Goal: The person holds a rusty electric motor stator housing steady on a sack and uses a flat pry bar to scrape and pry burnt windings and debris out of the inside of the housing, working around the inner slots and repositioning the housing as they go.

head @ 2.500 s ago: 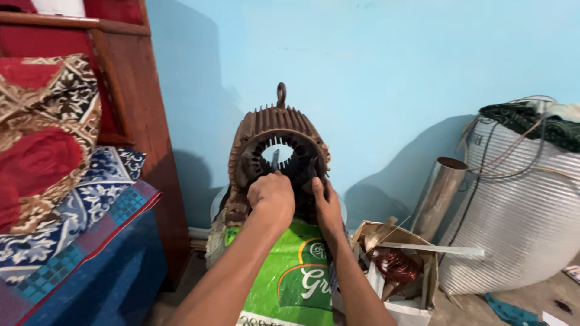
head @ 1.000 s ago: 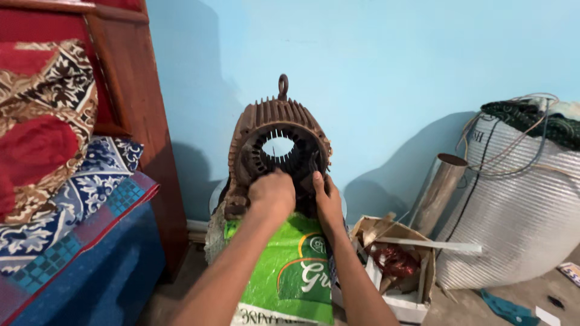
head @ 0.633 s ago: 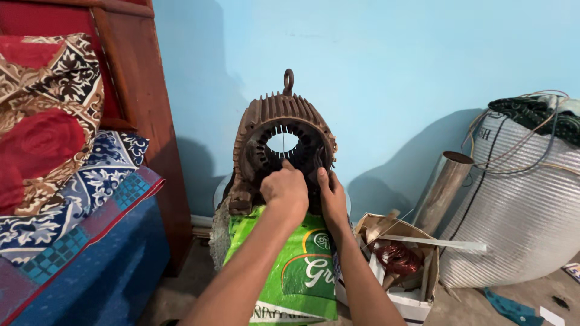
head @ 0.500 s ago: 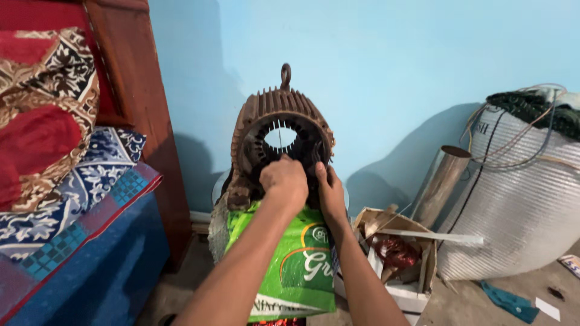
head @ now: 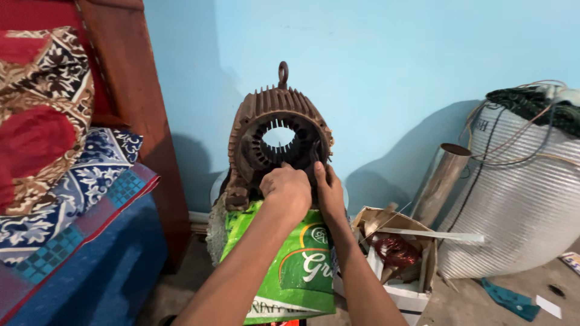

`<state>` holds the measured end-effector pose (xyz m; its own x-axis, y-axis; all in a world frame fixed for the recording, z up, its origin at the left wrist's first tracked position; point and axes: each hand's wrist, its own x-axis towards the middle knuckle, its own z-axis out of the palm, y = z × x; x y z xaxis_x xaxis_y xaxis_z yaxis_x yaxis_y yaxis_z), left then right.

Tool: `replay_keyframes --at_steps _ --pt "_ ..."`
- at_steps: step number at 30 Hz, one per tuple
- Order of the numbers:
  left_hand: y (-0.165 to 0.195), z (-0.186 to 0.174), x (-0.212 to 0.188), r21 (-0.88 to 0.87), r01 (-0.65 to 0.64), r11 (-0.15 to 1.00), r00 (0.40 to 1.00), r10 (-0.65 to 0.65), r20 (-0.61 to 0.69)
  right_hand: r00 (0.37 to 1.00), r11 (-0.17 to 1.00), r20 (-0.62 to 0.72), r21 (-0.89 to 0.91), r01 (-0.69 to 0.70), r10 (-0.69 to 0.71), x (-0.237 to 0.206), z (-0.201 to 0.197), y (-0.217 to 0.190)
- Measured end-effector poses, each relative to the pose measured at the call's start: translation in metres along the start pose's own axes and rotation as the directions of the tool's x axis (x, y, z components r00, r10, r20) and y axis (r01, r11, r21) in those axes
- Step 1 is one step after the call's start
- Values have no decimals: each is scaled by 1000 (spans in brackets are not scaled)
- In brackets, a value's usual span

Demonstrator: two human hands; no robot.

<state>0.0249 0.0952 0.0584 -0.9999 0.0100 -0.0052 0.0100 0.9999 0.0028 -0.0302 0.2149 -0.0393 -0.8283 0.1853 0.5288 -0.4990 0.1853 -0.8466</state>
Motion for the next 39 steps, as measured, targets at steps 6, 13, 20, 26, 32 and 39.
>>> replay_keyframes --at_steps 6,13,20,26,32,39 --pt "-8 -7 -6 -58 -27 998 992 19 -126 999 999 6 21 33 -33 -2 0 -2" --pt "-7 -3 -16 -1 -30 1000 999 30 -18 1000 1000 -2 20 -7 7 -4 0 -8" --pt "-8 -3 -20 -40 -24 999 994 20 -104 1000 1000 -16 -26 11 -11 -2 -1 -3" --pt "-2 6 -24 -39 -47 998 997 44 -59 1000 999 -2 33 16 -16 -1 -1 -1" --pt "-7 -5 -16 -127 -10 992 992 -7 -128 1000 1000 -16 12 17 -17 -1 0 -3" --pt "6 -14 -17 -137 -42 990 997 32 -73 1000 1000 4 30 -9 9 -1 -1 -4"
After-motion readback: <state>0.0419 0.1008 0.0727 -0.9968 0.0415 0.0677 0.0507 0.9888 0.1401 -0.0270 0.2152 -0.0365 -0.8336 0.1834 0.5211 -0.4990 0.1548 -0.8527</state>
